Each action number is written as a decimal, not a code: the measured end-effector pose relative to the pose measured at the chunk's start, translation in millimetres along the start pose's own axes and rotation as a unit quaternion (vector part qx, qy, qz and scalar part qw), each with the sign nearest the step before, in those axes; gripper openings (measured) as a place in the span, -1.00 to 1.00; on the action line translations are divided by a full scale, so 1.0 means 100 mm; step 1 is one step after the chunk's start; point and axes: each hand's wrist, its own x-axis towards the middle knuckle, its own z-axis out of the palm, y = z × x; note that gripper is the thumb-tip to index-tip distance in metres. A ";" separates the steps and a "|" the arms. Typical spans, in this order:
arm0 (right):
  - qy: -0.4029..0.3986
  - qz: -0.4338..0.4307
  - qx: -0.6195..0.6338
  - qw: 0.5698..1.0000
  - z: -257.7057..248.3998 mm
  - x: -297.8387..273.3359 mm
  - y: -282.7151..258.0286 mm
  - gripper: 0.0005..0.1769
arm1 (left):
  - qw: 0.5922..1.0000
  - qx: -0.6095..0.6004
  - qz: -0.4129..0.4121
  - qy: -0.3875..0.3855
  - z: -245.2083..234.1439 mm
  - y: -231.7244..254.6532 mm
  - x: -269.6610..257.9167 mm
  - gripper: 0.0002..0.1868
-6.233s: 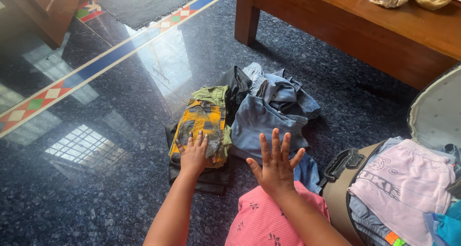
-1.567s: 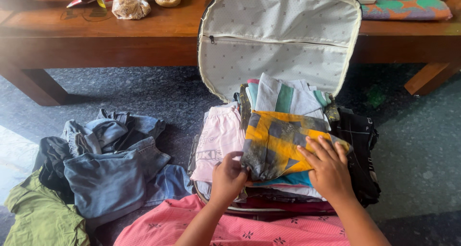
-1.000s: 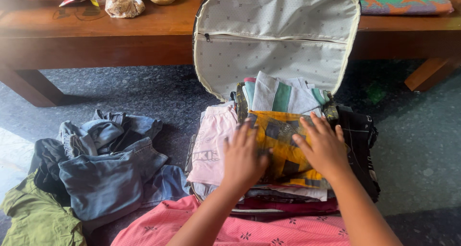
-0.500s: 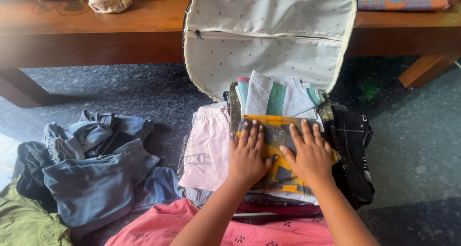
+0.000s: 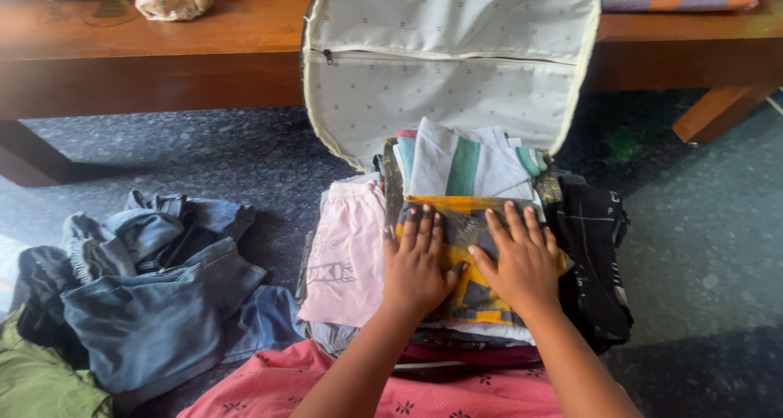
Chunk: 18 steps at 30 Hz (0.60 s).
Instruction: The person places several items of clothing into a suitcase one by one.
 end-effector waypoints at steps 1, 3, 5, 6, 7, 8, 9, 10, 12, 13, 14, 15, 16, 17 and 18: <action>-0.029 0.015 0.009 0.999 -0.02 0.02 0.00 -0.23 | 1.000 0.003 0.003 0.004 0.00 -0.01 -0.01 -0.05; -0.086 0.043 0.027 0.995 -0.06 0.10 0.01 -0.21 | 1.000 0.011 0.009 0.010 0.01 -0.02 -0.01 -0.04; -0.130 0.076 0.047 0.987 -0.09 0.21 0.03 -0.26 | 1.000 0.022 0.012 0.014 0.02 -0.03 0.01 -0.03; -0.152 0.093 0.057 0.982 -0.09 0.27 0.03 -0.27 | 1.000 0.018 0.010 0.010 0.01 -0.02 0.01 -0.03; -0.132 0.094 0.053 0.985 -0.08 0.32 0.03 -0.29 | 1.000 0.016 0.007 0.007 0.01 -0.02 0.01 -0.03; -0.112 0.095 0.049 0.988 -0.06 0.37 0.03 -0.30 | 1.000 0.014 0.004 0.003 0.00 -0.02 0.01 -0.03; -0.093 0.095 0.045 0.990 -0.03 0.41 0.03 -0.31 | 1.000 0.009 0.001 -0.003 0.00 -0.02 0.01 -0.03; -0.082 0.089 0.030 0.992 0.01 0.44 0.02 -0.28 | 1.000 0.004 -0.002 -0.009 0.00 -0.02 0.02 -0.03; -0.063 0.079 0.001 0.995 0.12 0.46 0.01 -0.22 | 1.000 -0.003 -0.005 -0.013 0.01 -0.02 0.00 -0.03; -0.064 0.085 0.006 0.994 0.15 0.45 0.02 -0.21 | 1.000 -0.005 -0.003 -0.007 0.02 -0.01 -0.01 -0.04; -0.066 0.091 0.011 0.994 0.18 0.43 0.02 -0.20 | 1.000 -0.006 -0.002 -0.002 0.02 -0.02 0.00 -0.04; -0.068 0.097 0.015 0.993 0.20 0.42 0.03 -0.20 | 1.000 0.001 -0.001 0.002 0.02 -0.02 0.00 -0.03; -0.066 0.093 0.016 0.993 0.22 0.43 0.03 -0.20 | 1.000 0.009 0.000 0.006 0.02 -0.02 -0.01 -0.03; -0.063 0.090 0.016 0.994 0.23 0.43 0.04 -0.20 | 1.000 0.016 0.003 0.010 0.02 -0.01 0.00 -0.02; -0.060 0.088 0.017 0.994 0.22 0.44 0.04 -0.20 | 1.000 0.011 -0.001 -0.003 0.02 -0.01 0.00 -0.03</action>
